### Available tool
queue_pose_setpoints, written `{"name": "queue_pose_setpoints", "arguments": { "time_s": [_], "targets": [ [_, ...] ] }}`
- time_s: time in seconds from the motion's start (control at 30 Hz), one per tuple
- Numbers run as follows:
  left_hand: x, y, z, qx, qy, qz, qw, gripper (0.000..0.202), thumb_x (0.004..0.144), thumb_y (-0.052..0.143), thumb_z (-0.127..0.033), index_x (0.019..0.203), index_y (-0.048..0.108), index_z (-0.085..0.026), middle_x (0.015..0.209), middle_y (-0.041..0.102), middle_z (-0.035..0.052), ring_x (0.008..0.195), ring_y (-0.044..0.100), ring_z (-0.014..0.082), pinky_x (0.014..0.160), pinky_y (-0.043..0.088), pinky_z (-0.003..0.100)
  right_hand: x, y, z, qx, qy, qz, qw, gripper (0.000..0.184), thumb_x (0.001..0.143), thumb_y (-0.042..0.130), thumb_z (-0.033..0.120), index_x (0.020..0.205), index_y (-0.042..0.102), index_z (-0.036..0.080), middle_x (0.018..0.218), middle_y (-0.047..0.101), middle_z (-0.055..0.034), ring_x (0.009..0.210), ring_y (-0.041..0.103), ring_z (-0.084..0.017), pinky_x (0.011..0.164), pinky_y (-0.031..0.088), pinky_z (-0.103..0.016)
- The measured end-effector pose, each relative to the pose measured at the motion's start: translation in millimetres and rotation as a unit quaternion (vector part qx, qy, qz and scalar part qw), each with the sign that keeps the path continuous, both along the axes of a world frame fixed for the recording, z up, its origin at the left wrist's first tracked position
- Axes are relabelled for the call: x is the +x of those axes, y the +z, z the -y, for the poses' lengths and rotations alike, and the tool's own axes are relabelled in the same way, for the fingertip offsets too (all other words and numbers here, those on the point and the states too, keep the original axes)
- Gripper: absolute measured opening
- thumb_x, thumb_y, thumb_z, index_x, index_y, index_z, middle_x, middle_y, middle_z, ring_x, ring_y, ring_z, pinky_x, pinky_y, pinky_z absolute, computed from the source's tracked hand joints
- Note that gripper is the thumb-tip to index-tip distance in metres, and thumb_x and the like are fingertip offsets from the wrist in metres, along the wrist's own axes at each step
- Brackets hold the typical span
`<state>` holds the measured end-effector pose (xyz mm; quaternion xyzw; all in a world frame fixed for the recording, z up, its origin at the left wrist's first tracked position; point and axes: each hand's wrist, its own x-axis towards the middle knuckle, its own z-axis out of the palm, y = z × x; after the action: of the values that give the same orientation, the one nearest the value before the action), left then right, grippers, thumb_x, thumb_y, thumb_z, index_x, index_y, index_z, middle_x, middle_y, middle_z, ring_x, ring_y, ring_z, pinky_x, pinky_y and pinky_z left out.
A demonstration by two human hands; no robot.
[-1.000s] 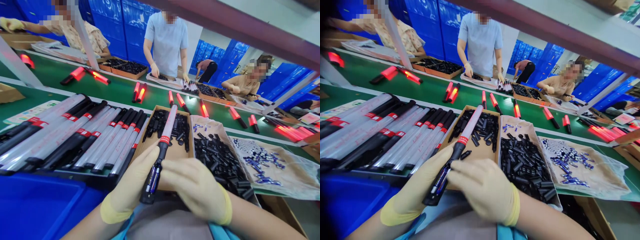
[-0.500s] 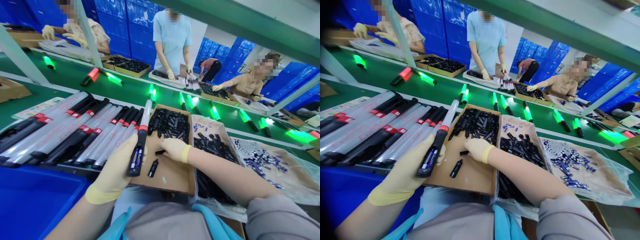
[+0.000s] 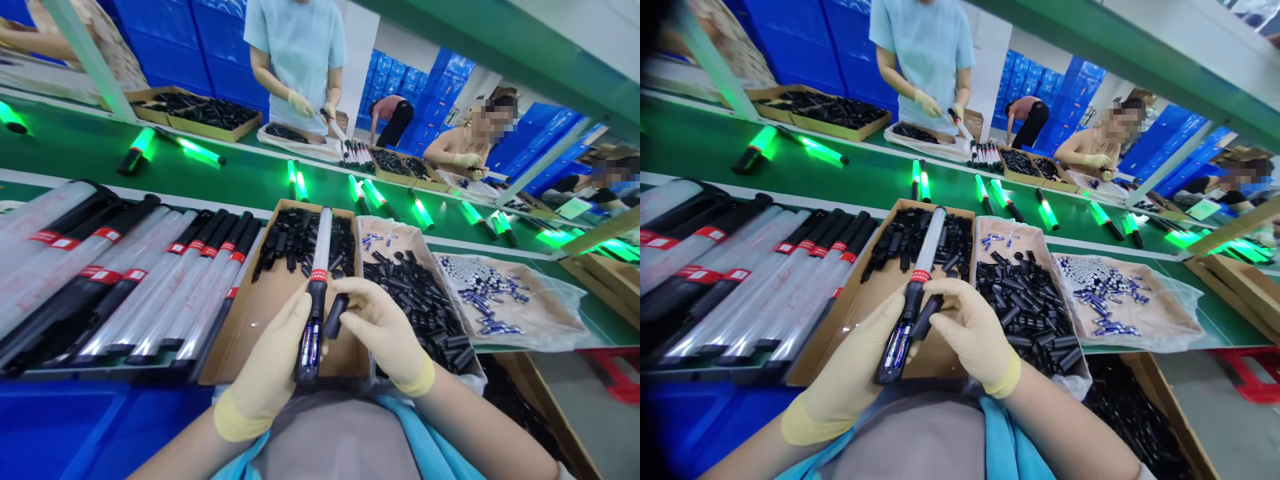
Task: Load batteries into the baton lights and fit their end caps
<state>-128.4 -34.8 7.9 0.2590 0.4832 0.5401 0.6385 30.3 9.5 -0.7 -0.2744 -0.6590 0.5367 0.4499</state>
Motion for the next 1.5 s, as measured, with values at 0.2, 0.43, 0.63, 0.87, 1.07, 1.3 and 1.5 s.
{"name": "queue_pose_setpoints", "arguments": {
  "time_s": [0.2, 0.43, 0.63, 0.87, 1.07, 1.3, 1.5],
  "targets": [
    [18, 3.3, 13, 0.006, 0.011, 0.000, 1.000, 0.057, 0.091, 0.061, -0.049, 0.141, 0.056, -0.022, 0.076, 0.063, 0.0009, 0.053, 0.051, 0.0115, 0.046, 0.045, 0.020, 3, -2.2, 3, -0.060, 0.021, -0.035, 0.997, 0.037, 0.083, 0.071, 0.017, 0.118, 0.062, 0.023, 0.117, 0.069, -0.0057, 0.100, 0.068, -0.017, 0.092, 0.056, -0.033],
    [19, 0.5, 18, 0.114, 0.032, -0.086, 0.989, 0.042, 0.098, 0.051, -0.048, 0.126, 0.070, -0.024, 0.123, 0.071, 0.0053, 0.120, 0.060, 0.0234, 0.100, 0.050, 0.030, 6, 14.0, 27, -0.104, 0.038, -0.018, 0.994, 0.021, 0.082, 0.071, 0.016, 0.101, 0.074, 0.024, 0.101, 0.074, 0.0013, 0.095, 0.069, -0.015, 0.092, 0.056, -0.030],
    [23, -17.0, 22, 0.115, 0.021, -0.052, 0.992, 0.047, 0.097, 0.056, -0.045, 0.141, 0.059, -0.029, 0.148, 0.058, -0.0006, 0.141, 0.046, 0.0223, 0.114, 0.040, 0.030, 6, 14.4, 40, -0.144, 0.037, -0.011, 0.989, 0.022, 0.082, 0.070, 0.019, 0.103, 0.073, 0.024, 0.098, 0.074, 0.0008, 0.089, 0.070, -0.016, 0.079, 0.061, -0.028],
    [23, -14.3, 19, 0.129, 0.046, -0.086, 0.987, 0.051, 0.097, 0.054, -0.050, 0.143, 0.059, -0.029, 0.148, 0.058, 0.0007, 0.142, 0.045, 0.0240, 0.118, 0.037, 0.034, 10, 15.2, 38, -0.005, 0.024, 0.085, 0.996, 0.026, 0.087, 0.061, 0.015, 0.109, 0.072, 0.026, 0.104, 0.068, -0.0009, 0.092, 0.067, -0.015, 0.085, 0.058, -0.030],
    [21, -18.0, 19, 0.111, 0.032, -0.064, 0.991, 0.047, 0.092, 0.059, -0.055, 0.128, 0.070, -0.026, 0.131, 0.069, 0.0055, 0.137, 0.050, 0.0297, 0.118, 0.037, 0.042, 5, 5.4, 28, 0.144, -0.074, 0.163, 0.973, 0.052, 0.079, 0.071, 0.011, 0.128, 0.059, 0.027, 0.126, 0.049, -0.0072, 0.123, 0.053, -0.022, 0.113, 0.043, -0.042],
    [22, -15.4, 6, 0.083, -0.020, 0.055, 0.995, 0.033, 0.091, 0.067, -0.038, 0.120, 0.069, -0.023, 0.100, 0.072, 0.0041, 0.087, 0.068, 0.0160, 0.079, 0.057, 0.024, 12, 0.3, 19, 0.197, -0.094, 0.170, 0.961, 0.040, 0.085, 0.064, 0.012, 0.123, 0.053, 0.022, 0.110, 0.055, -0.0065, 0.106, 0.057, -0.021, 0.093, 0.053, -0.039],
    [19, -6.6, -13, -0.017, 0.033, 0.068, 0.997, 0.018, 0.088, 0.069, -0.038, 0.090, 0.069, -0.020, 0.078, 0.071, 0.0040, 0.071, 0.070, 0.0172, 0.061, 0.058, 0.024, 13, 8.9, 14, 0.533, 0.068, 0.338, 0.773, 0.017, 0.101, 0.050, 0.025, 0.113, 0.059, 0.018, 0.105, 0.065, -0.0068, 0.072, 0.056, -0.018, 0.061, 0.050, -0.034]
  ]
}}
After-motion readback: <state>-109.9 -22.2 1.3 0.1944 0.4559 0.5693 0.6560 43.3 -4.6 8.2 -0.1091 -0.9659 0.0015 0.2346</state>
